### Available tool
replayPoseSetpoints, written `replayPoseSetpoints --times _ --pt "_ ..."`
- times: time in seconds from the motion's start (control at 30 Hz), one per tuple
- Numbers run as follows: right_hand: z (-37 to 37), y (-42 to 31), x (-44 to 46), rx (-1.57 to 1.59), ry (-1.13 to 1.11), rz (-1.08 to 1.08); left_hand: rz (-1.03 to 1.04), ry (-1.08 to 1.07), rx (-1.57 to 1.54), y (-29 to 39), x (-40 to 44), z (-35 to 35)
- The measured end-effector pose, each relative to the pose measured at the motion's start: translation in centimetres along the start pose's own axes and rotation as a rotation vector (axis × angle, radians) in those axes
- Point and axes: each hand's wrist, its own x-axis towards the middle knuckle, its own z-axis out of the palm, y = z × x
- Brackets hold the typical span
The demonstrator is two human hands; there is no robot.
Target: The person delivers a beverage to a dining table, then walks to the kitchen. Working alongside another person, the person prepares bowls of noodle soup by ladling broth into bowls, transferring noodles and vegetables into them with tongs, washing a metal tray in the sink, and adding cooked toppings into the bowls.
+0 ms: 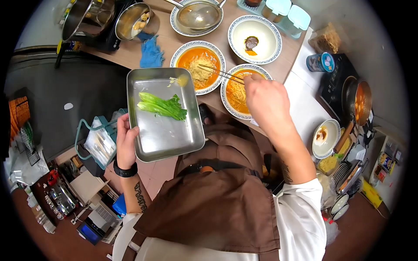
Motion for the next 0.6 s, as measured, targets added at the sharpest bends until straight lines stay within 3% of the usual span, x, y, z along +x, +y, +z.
replayPoseSetpoints --times 0.2,0.43,0.6 --pt "5.7 0.8 2.8 -0.007 -0.022 -0.045 0.051 0.102 -0.18 -2.5 0.0 -1.6" --pt "2.8 -0.3 2.4 -0.074 -0.066 0.036 0.08 0.223 -0.365 -6.2 0.3 -2.7" --pt "5.5 -1.3 3.4 -0.065 -0.033 -0.019 0.082 0.202 -0.394 -8.2 0.9 -3.1"
